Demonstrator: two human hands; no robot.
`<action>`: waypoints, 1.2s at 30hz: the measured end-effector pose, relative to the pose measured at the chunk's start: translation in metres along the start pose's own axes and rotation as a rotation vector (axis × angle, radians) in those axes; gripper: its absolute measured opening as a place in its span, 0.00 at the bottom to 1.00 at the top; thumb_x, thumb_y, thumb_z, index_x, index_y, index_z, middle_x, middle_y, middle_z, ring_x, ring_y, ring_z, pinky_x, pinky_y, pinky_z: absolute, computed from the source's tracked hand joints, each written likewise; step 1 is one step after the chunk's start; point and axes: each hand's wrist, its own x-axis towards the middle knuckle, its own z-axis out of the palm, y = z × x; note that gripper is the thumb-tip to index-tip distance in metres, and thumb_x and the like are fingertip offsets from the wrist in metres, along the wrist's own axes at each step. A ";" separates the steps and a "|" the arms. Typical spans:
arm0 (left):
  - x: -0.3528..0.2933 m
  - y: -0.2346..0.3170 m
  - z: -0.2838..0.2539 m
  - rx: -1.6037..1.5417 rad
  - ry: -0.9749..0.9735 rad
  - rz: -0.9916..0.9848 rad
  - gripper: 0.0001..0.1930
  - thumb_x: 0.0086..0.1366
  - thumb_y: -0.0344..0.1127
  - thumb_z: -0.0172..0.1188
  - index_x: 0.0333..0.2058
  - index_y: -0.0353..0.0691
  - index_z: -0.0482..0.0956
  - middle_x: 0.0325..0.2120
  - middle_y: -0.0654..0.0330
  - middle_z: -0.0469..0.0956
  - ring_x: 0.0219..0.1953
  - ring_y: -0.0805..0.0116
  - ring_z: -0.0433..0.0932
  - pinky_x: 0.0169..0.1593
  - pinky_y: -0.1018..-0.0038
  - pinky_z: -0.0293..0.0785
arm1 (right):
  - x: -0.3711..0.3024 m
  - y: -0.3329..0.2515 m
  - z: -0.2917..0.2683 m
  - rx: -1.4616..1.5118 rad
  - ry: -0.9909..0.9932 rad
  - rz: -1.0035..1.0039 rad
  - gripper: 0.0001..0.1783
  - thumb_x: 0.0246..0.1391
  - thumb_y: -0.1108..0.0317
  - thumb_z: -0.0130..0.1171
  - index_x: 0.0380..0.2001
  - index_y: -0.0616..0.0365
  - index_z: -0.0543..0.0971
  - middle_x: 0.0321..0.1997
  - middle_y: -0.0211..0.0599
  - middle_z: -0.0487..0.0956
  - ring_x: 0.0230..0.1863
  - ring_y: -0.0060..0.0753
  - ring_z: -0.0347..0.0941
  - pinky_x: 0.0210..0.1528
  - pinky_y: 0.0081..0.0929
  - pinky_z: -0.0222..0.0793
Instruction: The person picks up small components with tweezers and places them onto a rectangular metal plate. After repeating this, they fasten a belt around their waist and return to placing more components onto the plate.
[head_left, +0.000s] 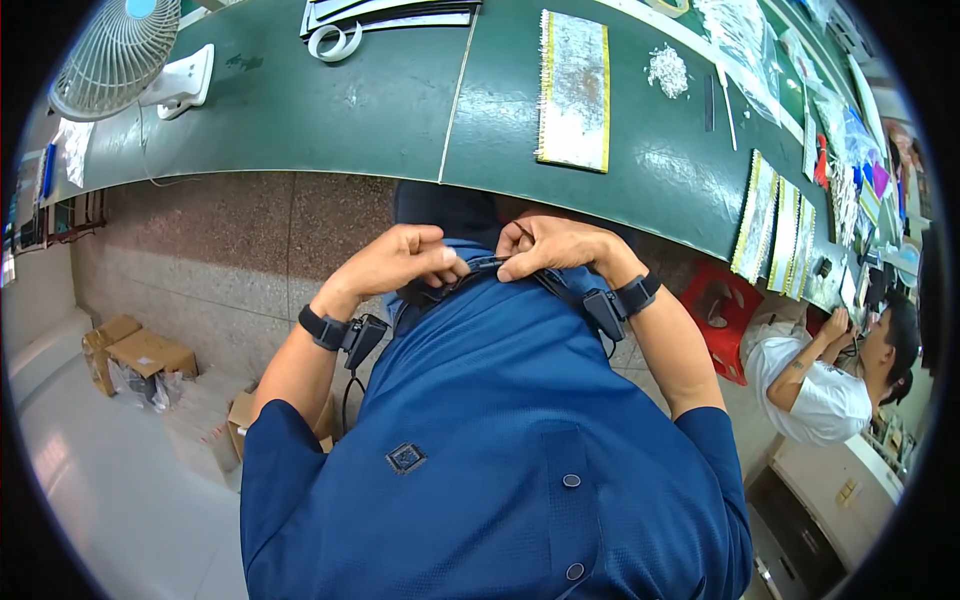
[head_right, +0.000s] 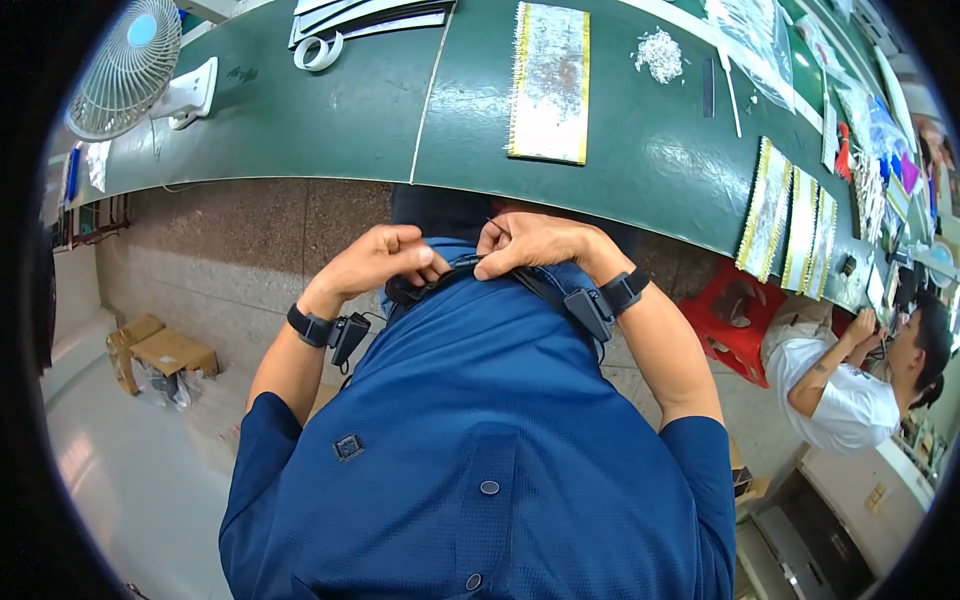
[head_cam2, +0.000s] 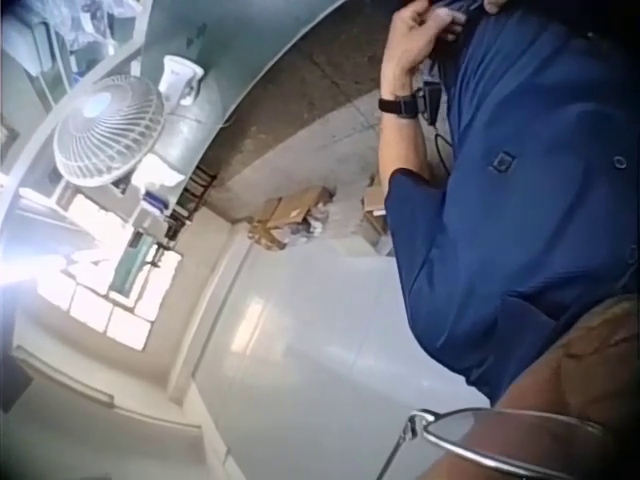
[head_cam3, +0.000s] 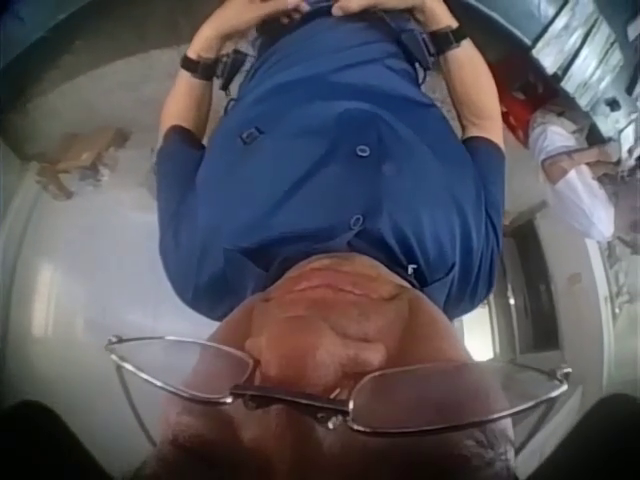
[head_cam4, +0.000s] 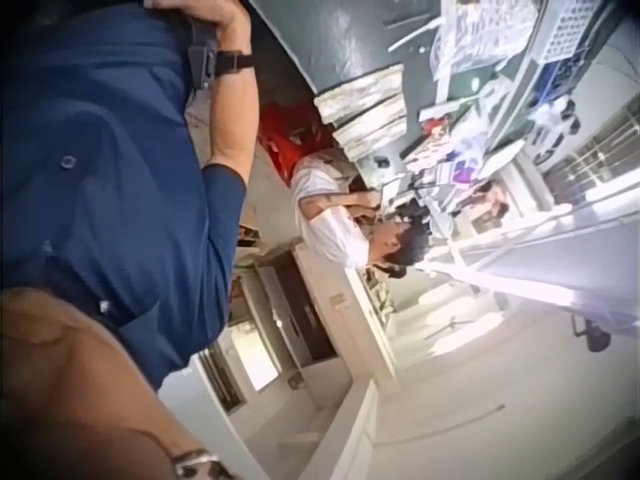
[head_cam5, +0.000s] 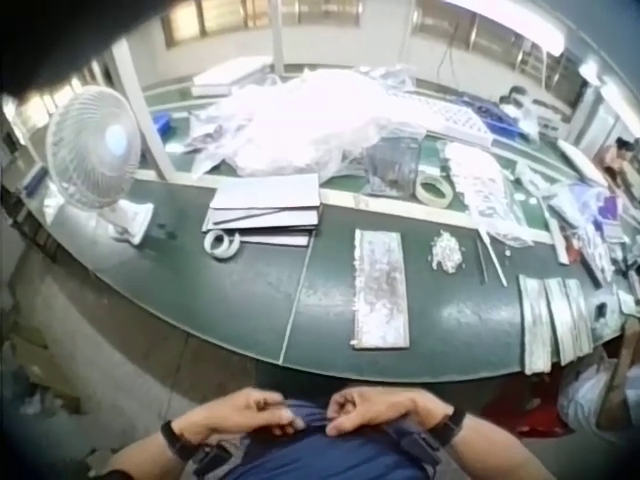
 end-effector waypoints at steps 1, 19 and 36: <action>0.000 -0.002 0.000 0.000 0.000 -0.001 0.12 0.75 0.36 0.70 0.45 0.31 0.84 0.43 0.54 0.90 0.44 0.71 0.87 0.46 0.72 0.84 | -0.002 0.000 -0.001 0.055 -0.016 -0.006 0.25 0.55 0.49 0.80 0.42 0.61 0.87 0.30 0.21 0.80 0.33 0.14 0.72 0.38 0.20 0.67; -0.032 0.018 0.007 0.569 -0.092 -0.091 0.15 0.69 0.38 0.72 0.44 0.35 0.78 0.42 0.56 0.88 0.42 0.70 0.85 0.48 0.66 0.81 | 0.000 0.011 -0.012 0.118 -0.058 0.032 0.32 0.50 0.50 0.86 0.48 0.63 0.88 0.38 0.28 0.88 0.39 0.19 0.81 0.46 0.17 0.73; -0.043 0.015 -0.006 1.355 0.092 0.317 0.09 0.68 0.34 0.62 0.29 0.36 0.79 0.26 0.48 0.81 0.34 0.42 0.84 0.37 0.50 0.78 | 0.011 -0.022 0.008 -0.249 -0.128 -0.080 0.35 0.56 0.33 0.76 0.40 0.59 0.91 0.29 0.29 0.83 0.31 0.23 0.76 0.34 0.30 0.70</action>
